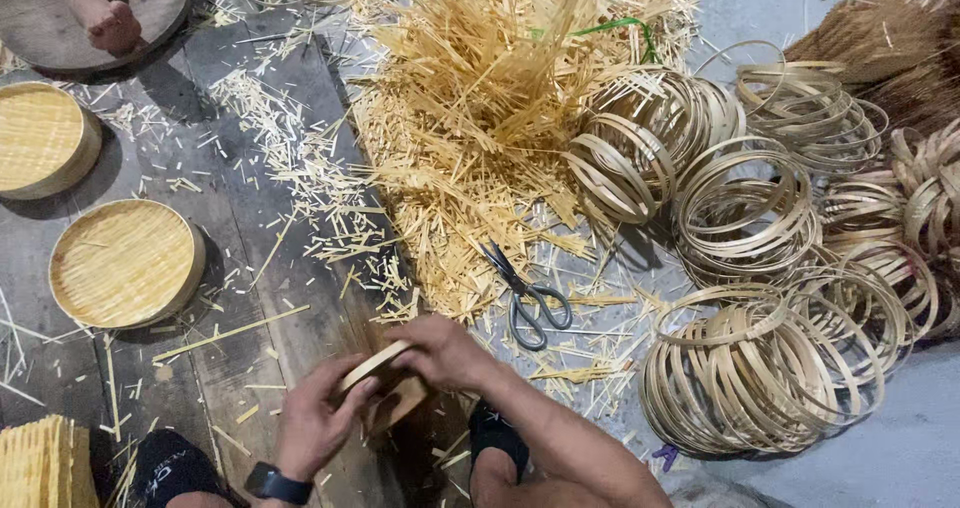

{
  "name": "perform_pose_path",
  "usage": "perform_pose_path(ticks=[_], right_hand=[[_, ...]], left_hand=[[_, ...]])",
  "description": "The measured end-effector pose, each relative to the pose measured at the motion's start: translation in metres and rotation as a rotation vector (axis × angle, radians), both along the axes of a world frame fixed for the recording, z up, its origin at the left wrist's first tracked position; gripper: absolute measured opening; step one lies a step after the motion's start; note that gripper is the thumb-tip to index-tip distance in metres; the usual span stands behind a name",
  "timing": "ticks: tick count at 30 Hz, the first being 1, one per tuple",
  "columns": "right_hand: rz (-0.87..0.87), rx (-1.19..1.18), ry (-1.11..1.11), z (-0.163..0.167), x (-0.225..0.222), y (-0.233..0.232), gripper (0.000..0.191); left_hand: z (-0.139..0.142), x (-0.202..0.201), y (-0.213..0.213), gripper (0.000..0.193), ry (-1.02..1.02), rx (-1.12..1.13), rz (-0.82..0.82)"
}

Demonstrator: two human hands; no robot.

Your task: The person sits on the floor of a bamboo craft workshop and assembles round bamboo baskets. They hold a woven bamboo mat over a round wooden form, trim the overhanging mat edges with scissors, press a bent bamboo rim ring around the edge, and set finished baskets aside with completed ones.

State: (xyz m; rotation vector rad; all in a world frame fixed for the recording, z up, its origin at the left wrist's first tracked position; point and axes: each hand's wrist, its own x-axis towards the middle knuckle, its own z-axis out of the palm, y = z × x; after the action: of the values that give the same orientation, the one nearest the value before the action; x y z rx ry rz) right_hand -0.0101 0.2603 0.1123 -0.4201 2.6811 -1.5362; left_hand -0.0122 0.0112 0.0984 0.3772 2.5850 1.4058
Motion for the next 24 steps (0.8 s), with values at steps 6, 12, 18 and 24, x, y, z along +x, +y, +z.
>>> perform_pose_path(ticks=[6, 12, 18, 24], right_hand=[[-0.061, 0.02, 0.261, -0.007, -0.003, -0.032, 0.034], [-0.083, 0.028, 0.251, -0.006, -0.014, -0.032, 0.035], [-0.065, -0.126, -0.27, -0.007, -0.032, 0.015, 0.045], [-0.046, -0.097, -0.005, -0.004, -0.022, 0.004, 0.039]], left_hand=[[0.023, -0.005, 0.021, 0.027, 0.062, -0.033, 0.158], [-0.009, -0.017, 0.005, 0.026, 0.026, 0.213, 0.152], [-0.021, -0.013, -0.011, 0.036, -0.304, 0.48, 0.265], [-0.008, -0.018, 0.014, 0.035, -0.075, 0.171, 0.134]])
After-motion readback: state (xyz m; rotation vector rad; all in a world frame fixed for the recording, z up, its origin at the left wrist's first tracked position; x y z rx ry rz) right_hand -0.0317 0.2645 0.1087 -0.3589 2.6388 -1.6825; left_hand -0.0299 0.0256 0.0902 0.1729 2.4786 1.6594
